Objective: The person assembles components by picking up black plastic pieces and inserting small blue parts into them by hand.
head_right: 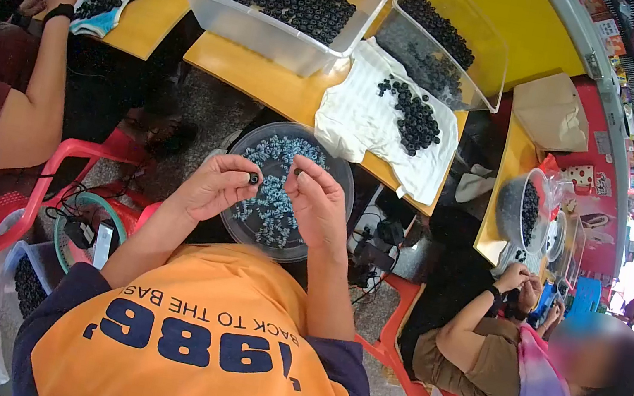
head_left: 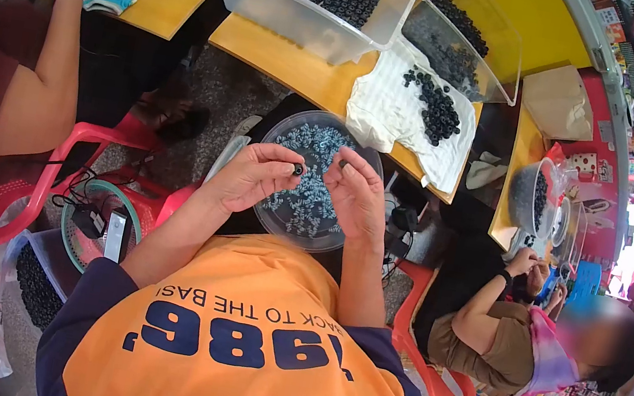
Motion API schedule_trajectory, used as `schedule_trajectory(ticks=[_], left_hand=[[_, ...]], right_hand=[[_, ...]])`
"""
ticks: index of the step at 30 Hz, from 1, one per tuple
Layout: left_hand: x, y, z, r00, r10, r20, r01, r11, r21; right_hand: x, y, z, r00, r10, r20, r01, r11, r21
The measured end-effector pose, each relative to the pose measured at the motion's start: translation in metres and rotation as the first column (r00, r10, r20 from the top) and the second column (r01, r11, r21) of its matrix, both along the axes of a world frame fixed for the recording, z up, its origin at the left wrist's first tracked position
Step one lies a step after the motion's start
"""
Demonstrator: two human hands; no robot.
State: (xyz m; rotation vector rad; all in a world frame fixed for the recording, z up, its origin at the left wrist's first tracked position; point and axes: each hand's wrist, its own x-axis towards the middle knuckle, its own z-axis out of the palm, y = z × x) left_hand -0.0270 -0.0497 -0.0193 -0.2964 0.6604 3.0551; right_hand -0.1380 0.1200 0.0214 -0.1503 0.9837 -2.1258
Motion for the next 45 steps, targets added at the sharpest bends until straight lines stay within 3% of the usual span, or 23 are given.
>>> schedule_trajectory(ticks=[6,16,24,34,43,45], left_hand=[[-0.001,0.001,-0.004,1.0,-0.002,-0.001,0.002,1.0,0.006],[-0.002,0.001,-0.003,1.0,0.019,0.016,-0.019,0.999,0.03],[-0.002,0.001,-0.002,1.0,0.021,0.013,-0.021,0.999,0.047],[-0.003,0.002,-0.005,0.999,0.022,0.029,-0.023,0.999,0.023],[-0.004,0.003,-0.004,0.999,0.028,0.044,-0.028,1.0,0.01],[-0.004,0.003,-0.003,0.998,0.023,0.055,-0.024,1.0,0.001]], right_hand=[[0.006,-0.001,-0.006,0.995,0.073,-0.065,-0.071,0.997,0.032],[0.017,-0.006,-0.005,0.999,0.036,-0.001,-0.036,0.998,-0.043],[0.023,-0.007,-0.001,1.0,0.019,-0.019,-0.017,0.992,0.125],[0.025,-0.005,-0.007,0.996,-0.063,-0.067,0.072,0.987,0.143],[0.031,-0.008,-0.001,0.969,-0.049,-0.242,0.123,0.945,0.304],[0.031,-0.008,-0.002,0.926,-0.028,-0.375,0.182,0.906,0.382]])
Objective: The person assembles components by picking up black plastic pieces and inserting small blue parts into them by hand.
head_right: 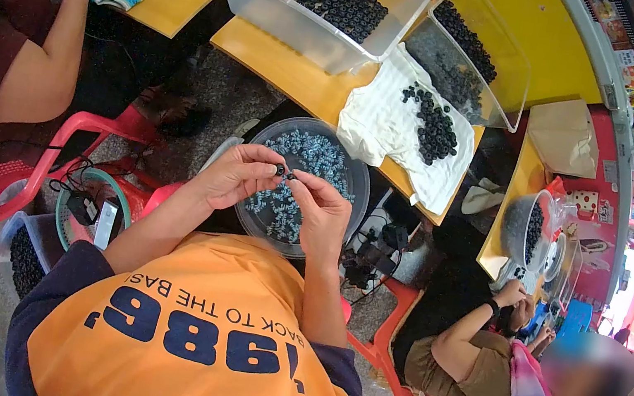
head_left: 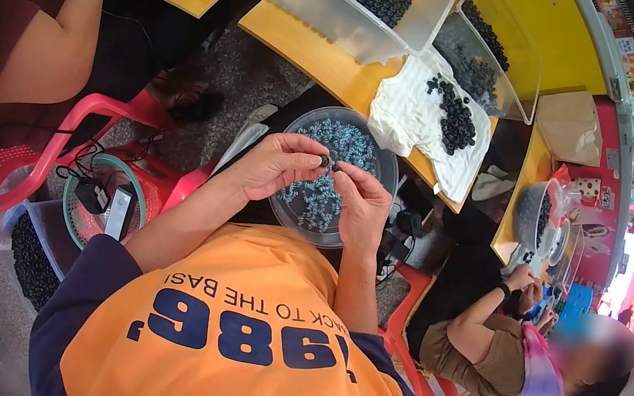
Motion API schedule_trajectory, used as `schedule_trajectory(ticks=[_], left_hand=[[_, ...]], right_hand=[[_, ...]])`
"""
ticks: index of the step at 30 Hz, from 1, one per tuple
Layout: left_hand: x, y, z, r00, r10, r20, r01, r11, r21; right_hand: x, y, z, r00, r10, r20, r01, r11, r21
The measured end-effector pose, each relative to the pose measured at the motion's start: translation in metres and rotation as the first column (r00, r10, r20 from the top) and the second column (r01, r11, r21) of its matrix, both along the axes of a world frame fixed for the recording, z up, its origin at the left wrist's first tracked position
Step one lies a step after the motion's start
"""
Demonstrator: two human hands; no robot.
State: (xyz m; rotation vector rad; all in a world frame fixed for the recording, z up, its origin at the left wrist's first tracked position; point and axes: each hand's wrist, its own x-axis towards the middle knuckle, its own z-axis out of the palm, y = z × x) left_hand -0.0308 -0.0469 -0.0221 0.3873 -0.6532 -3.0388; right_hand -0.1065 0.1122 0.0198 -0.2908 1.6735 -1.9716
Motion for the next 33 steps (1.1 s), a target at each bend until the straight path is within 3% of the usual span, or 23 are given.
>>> schedule_trajectory(ticks=[7,9,15,22,28,30,31,33], left_hand=[[-0.001,0.002,0.001,1.0,-0.017,-0.007,0.017,0.999,-0.037],[-0.001,0.003,0.0,1.0,-0.013,0.009,0.013,0.995,-0.098],[-0.001,0.005,0.001,0.999,-0.023,0.045,0.032,0.976,-0.215],[-0.001,0.007,0.0,0.999,-0.012,0.044,0.02,0.982,-0.19],[-0.001,0.005,-0.002,0.999,-0.03,0.02,0.033,0.984,-0.173],[-0.002,0.004,0.003,0.998,-0.064,-0.013,0.062,0.991,-0.119],[-0.003,0.003,0.001,0.997,-0.07,-0.018,0.067,0.99,-0.126],[-0.001,0.0,-0.004,0.986,-0.156,-0.06,0.154,0.987,-0.042]], right_hand=[[0.004,-0.002,0.007,0.973,0.033,-0.226,-0.01,0.994,0.104],[0.007,-0.002,0.01,0.95,0.058,-0.308,0.007,0.978,0.208],[0.009,-0.002,0.013,0.911,0.059,-0.407,0.045,0.969,0.242],[0.012,-0.004,0.01,0.909,0.045,-0.414,0.094,0.946,0.31],[0.007,0.0,0.002,0.969,0.048,-0.243,0.019,0.964,0.265],[0.001,-0.001,0.006,0.903,0.165,-0.397,-0.049,0.957,0.286],[-0.001,0.0,0.004,0.902,0.157,-0.403,-0.042,0.959,0.281],[-0.005,0.002,-0.002,0.866,0.251,-0.432,-0.195,0.966,0.171]])
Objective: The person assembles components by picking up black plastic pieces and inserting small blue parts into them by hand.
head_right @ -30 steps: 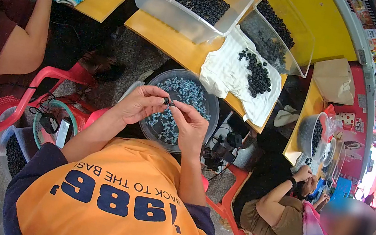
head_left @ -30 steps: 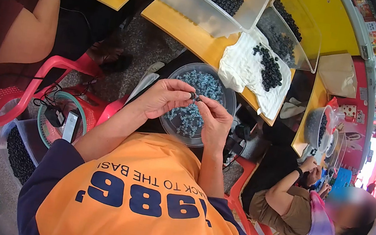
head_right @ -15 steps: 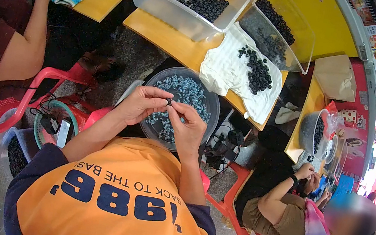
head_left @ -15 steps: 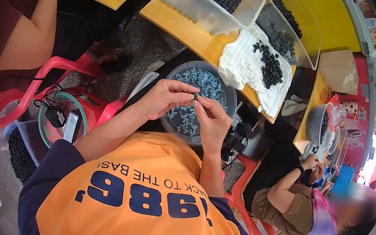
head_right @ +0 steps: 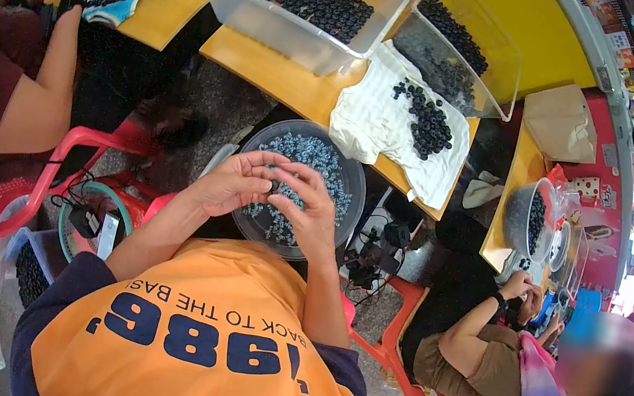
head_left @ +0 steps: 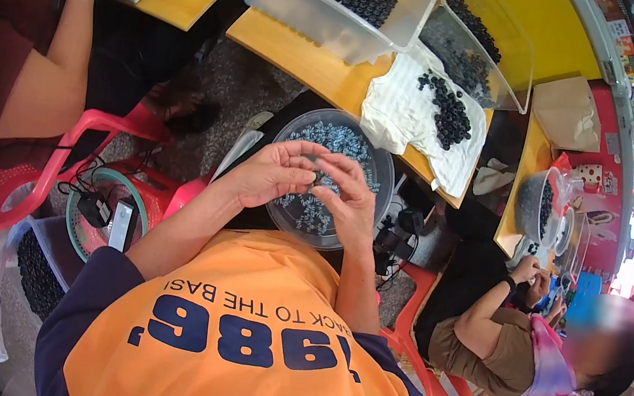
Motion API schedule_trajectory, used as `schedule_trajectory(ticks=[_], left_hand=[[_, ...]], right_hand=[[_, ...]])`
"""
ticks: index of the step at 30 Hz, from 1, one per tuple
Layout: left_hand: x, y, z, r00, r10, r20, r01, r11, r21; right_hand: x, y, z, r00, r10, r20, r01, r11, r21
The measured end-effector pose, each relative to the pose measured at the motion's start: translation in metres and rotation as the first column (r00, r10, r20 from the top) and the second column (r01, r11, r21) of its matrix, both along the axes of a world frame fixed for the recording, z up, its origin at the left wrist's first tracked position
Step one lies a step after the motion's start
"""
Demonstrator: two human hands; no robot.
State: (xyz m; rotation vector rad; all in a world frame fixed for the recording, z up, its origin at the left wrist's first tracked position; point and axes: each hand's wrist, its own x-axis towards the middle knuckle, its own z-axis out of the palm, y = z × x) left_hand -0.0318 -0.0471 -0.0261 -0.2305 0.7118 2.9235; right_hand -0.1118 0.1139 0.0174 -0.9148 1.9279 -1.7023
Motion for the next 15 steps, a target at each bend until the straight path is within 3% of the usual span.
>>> schedule_trajectory(ticks=[3,8,13,15], left_hand=[[0.001,0.0,0.006,0.999,-0.042,-0.022,0.041,0.997,-0.063],[0.001,0.007,0.007,0.998,-0.056,-0.008,0.055,0.992,-0.116],[-0.005,0.019,0.013,0.993,0.001,0.114,0.01,0.995,-0.1],[-0.01,0.019,0.022,0.988,0.043,0.151,-0.017,0.986,-0.167]], right_hand=[[0.0,0.003,0.001,0.987,0.114,0.112,-0.113,0.994,-0.011],[0.005,0.008,-0.002,0.997,0.039,-0.06,-0.041,0.999,-0.031],[0.001,0.018,-0.006,0.996,-0.084,0.019,0.084,0.996,-0.011],[-0.01,0.03,0.005,0.997,-0.002,0.083,-0.001,0.999,0.04]])
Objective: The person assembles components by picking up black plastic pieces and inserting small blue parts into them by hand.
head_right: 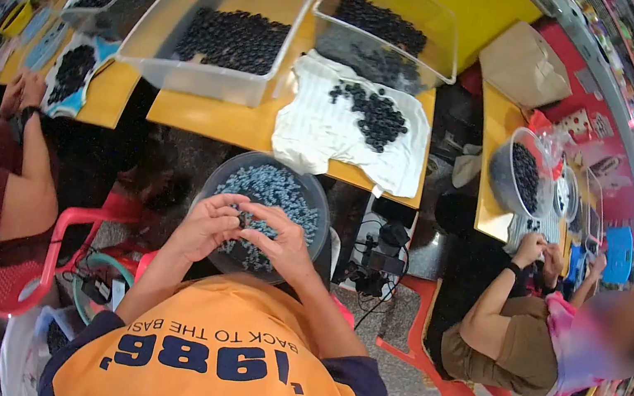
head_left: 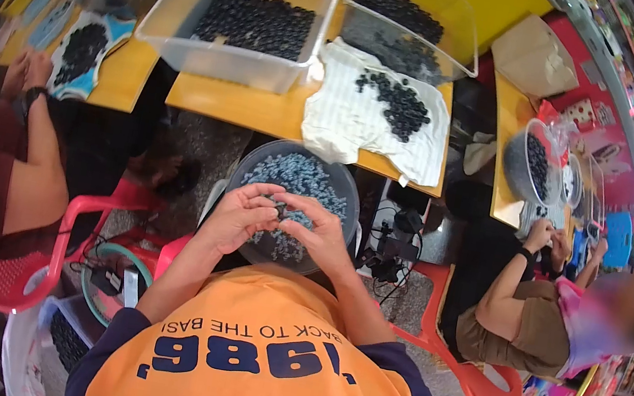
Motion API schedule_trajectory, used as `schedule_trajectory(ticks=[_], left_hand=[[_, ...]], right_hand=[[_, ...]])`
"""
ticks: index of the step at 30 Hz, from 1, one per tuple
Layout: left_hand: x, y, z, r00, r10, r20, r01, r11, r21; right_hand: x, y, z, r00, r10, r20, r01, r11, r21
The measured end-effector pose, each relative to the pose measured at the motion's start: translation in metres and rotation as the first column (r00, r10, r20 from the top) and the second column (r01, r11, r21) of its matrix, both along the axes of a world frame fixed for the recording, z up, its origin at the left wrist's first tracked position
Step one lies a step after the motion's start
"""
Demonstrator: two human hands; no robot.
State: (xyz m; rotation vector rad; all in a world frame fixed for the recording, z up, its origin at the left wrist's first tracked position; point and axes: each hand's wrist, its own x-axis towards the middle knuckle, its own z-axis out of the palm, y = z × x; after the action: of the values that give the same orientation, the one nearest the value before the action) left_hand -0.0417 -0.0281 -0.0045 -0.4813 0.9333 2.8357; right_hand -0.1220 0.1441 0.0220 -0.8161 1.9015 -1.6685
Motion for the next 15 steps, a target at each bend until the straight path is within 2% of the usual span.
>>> schedule_trajectory(ticks=[1,4,6,7,8,9,10,11,12,14,15], left_hand=[[-0.005,-0.003,0.007,0.999,0.034,0.004,-0.034,0.997,-0.072],[-0.031,-0.035,0.034,0.986,0.156,-0.066,-0.169,0.926,-0.338],[-0.058,-0.062,0.076,0.971,0.209,-0.117,-0.237,0.763,-0.601],[-0.074,-0.074,0.097,0.956,0.241,-0.167,-0.282,0.597,-0.751],[-0.091,-0.093,0.107,0.939,0.207,-0.275,-0.341,0.451,-0.825],[-0.11,-0.107,0.118,0.907,0.195,-0.372,-0.419,0.372,-0.828],[-0.127,-0.125,0.12,0.913,0.131,-0.387,-0.407,0.36,-0.84],[-0.137,-0.127,0.127,0.911,0.1,-0.4,-0.411,0.164,-0.897],[-0.143,-0.126,0.136,0.911,0.065,-0.408,-0.406,-0.039,-0.913],[-0.142,-0.105,0.143,0.905,0.024,-0.426,-0.426,0.004,-0.905],[-0.138,-0.093,0.143,0.899,-0.011,-0.438,-0.437,0.049,-0.898]], right_hand=[[-0.011,0.008,0.005,1.0,0.001,0.026,-0.002,1.0,0.022],[-0.061,0.032,0.011,0.993,-0.086,-0.077,0.091,0.994,0.062],[-0.095,0.046,0.002,0.955,-0.284,0.085,0.277,0.957,0.082],[-0.114,0.052,0.001,0.935,-0.348,-0.062,0.354,0.927,0.126],[-0.132,0.055,0.002,0.893,-0.4,-0.208,0.434,0.887,0.159],[-0.145,0.057,0.004,0.819,-0.414,-0.397,0.498,0.857,0.134],[-0.157,0.056,0.005,0.711,-0.412,-0.57,0.555,0.826,0.096],[-0.172,0.052,0.0,0.632,-0.401,-0.663,0.566,0.823,0.042],[-0.181,0.049,0.0,0.627,-0.405,-0.665,0.568,0.822,0.036],[-0.196,0.041,-0.004,0.375,-0.249,-0.893,0.651,0.757,0.062],[-0.202,0.035,-0.007,0.339,-0.215,-0.916,0.664,0.744,0.071]])
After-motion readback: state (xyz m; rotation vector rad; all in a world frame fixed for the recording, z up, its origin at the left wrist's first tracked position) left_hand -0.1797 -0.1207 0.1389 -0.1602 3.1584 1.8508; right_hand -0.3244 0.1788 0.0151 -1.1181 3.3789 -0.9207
